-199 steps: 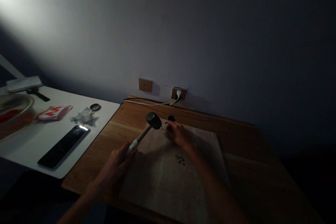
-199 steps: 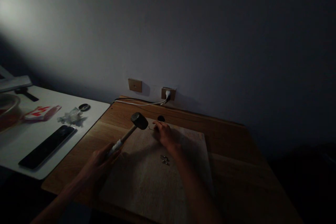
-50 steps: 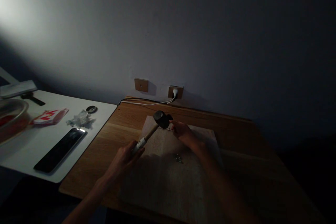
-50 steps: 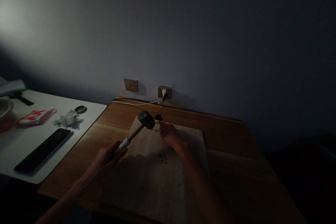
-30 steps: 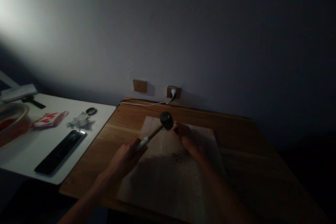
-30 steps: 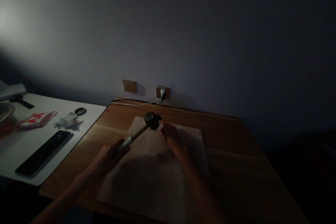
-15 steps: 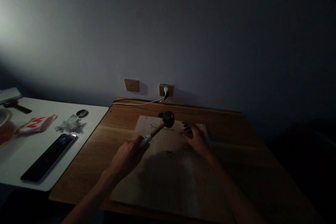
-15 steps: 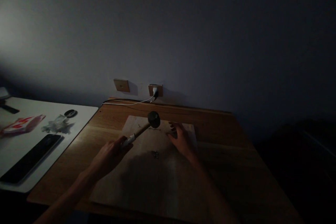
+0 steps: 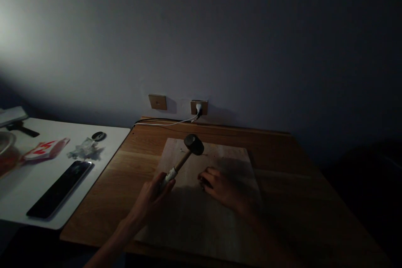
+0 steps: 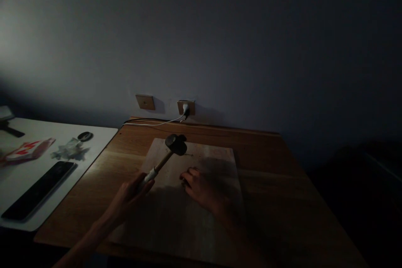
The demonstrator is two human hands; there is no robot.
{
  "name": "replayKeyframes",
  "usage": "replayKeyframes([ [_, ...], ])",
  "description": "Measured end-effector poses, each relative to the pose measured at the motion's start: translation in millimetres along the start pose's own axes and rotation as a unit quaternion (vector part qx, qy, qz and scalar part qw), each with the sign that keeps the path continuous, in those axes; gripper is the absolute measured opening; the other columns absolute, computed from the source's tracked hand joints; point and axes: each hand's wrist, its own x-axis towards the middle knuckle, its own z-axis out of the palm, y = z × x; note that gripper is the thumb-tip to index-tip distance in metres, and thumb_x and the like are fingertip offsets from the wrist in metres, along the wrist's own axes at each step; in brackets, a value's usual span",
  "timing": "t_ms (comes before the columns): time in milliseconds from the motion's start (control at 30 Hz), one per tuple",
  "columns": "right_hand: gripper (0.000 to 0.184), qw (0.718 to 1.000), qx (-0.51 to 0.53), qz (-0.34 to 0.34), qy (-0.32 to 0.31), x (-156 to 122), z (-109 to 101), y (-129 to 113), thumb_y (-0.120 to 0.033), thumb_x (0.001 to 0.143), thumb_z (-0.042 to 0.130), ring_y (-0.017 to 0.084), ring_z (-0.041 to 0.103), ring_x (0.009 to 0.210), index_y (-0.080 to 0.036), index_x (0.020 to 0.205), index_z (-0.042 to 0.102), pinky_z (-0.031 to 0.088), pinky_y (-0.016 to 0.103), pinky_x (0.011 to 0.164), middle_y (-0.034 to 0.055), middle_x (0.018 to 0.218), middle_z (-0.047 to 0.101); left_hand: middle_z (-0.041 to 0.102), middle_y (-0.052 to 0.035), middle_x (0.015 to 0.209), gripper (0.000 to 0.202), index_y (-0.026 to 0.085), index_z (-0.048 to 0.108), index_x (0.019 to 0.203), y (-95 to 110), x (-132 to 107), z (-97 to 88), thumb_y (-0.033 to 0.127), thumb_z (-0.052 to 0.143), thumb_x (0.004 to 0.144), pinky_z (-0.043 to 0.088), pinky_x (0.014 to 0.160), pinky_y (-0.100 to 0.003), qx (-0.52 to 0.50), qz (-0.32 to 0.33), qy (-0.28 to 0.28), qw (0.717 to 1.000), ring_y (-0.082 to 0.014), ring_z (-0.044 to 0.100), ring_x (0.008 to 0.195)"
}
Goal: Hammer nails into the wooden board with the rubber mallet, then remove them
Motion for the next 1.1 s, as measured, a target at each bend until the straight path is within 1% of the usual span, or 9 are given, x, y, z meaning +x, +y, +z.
replayKeyframes([
  [67, 0.03, 1.0, 0.002, 0.006, 0.017, 3, -1, 5, -0.006, 0.086, 0.061, 0.018, 0.069, 0.091, -0.021, 0.109, 0.071, 0.053, 0.028, 0.083, 0.0066, 0.102, 0.07, 0.047, 0.0052, 0.059, 0.04, 0.019, 0.058, 0.083, -1, -5, 3.7, 0.058, 0.05, 0.09, 0.028, 0.05, -0.022, -0.018, -0.013, -0.003, 1.0, -0.0118, 0.047, 0.054],
  [167, 0.04, 0.996, 0.04, 0.024, 0.076, 14, -6, 23, -0.001, 0.076, 0.059, 0.016, 0.069, 0.082, -0.021, 0.108, 0.071, 0.054, 0.026, 0.076, 0.0046, 0.095, 0.07, 0.048, 0.0049, 0.06, 0.04, 0.019, 0.059, 0.086, 3, -8, 6.0, 0.058, 0.049, 0.09, 0.03, 0.052, -0.022, -0.036, -0.013, 0.007, 0.999, -0.0119, 0.047, 0.055],
  [267, 0.039, 0.985, 0.075, 0.034, 0.154, 29, -15, 43, -0.005, 0.075, 0.057, 0.015, 0.067, 0.074, -0.021, 0.107, 0.071, 0.055, 0.027, 0.071, 0.0019, 0.086, 0.071, 0.047, 0.0048, 0.061, 0.041, 0.019, 0.059, 0.086, 6, -8, 6.0, 0.058, 0.048, 0.09, 0.031, 0.052, -0.022, -0.046, -0.009, 0.012, 0.999, -0.0116, 0.046, 0.055],
  [333, 0.037, 0.979, 0.08, 0.029, 0.188, 39, -20, 54, -0.009, 0.077, 0.056, 0.015, 0.067, 0.072, -0.02, 0.108, 0.071, 0.055, 0.028, 0.07, 0.0015, 0.084, 0.072, 0.048, 0.0044, 0.062, 0.042, 0.018, 0.06, 0.086, 5, -7, 6.5, 0.058, 0.047, 0.091, 0.031, 0.052, -0.022, -0.047, -0.011, 0.014, 0.999, -0.0119, 0.047, 0.056],
  [400, 0.036, 0.979, 0.077, 0.021, 0.187, 48, -23, 61, -0.011, 0.079, 0.056, 0.016, 0.068, 0.073, -0.021, 0.11, 0.071, 0.055, 0.028, 0.072, 0.0023, 0.086, 0.073, 0.049, 0.0041, 0.062, 0.043, 0.018, 0.061, 0.088, 2, -6, 7.8, 0.058, 0.047, 0.09, 0.031, 0.052, -0.022, -0.046, -0.017, 0.014, 0.999, -0.0126, 0.049, 0.057],
  [500, 0.036, 0.987, 0.044, 0.023, 0.153, 55, -22, 67, -0.01, 0.081, 0.054, 0.018, 0.069, 0.078, -0.021, 0.112, 0.07, 0.054, 0.03, 0.077, 0.0037, 0.089, 0.074, 0.05, 0.0039, 0.062, 0.045, 0.018, 0.061, 0.089, -3, -5, 10.1, 0.06, 0.045, 0.091, 0.032, 0.052, -0.022, -0.048, -0.024, 0.007, 0.999, -0.0132, 0.05, 0.057],
  [767, 0.051, 0.993, -0.053, 0.009, 0.101, 70, -15, 68, 0.002, 0.078, 0.05, 0.017, 0.065, 0.083, -0.022, 0.119, 0.067, 0.05, 0.028, 0.08, 0.0048, 0.096, 0.073, 0.052, 0.0034, 0.063, 0.045, 0.018, 0.061, 0.089, -6, -4, 10.6, 0.061, 0.046, 0.091, 0.033, 0.053, -0.022, -0.061, -0.032, -0.002, 0.998, -0.0131, 0.051, 0.058],
  [933, 0.049, 0.992, -0.056, 0.036, 0.104, 73, -15, 67, 0.0, 0.075, 0.053, 0.017, 0.066, 0.078, -0.023, 0.115, 0.068, 0.051, 0.027, 0.075, 0.0035, 0.094, 0.074, 0.051, 0.0036, 0.063, 0.044, 0.018, 0.06, 0.089, -3, -4, 5.7, 0.059, 0.045, 0.092, 0.032, 0.053, -0.022, -0.05, -0.019, -0.006, 0.999, -0.0129, 0.05, 0.058],
  [1100, 0.042, 0.986, -0.022, 0.082, 0.145, 69, -8, 76, -0.01, 0.079, 0.06, 0.018, 0.067, 0.07, -0.024, 0.118, 0.067, 0.052, 0.027, 0.068, 0.0011, 0.081, 0.074, 0.046, 0.0049, 0.062, 0.04, 0.02, 0.056, 0.086, -1, 1, -0.3, 0.058, 0.045, 0.094, 0.028, 0.052, -0.023, -0.03, 0.0, -0.021, 0.999, -0.0121, 0.046, 0.055],
])
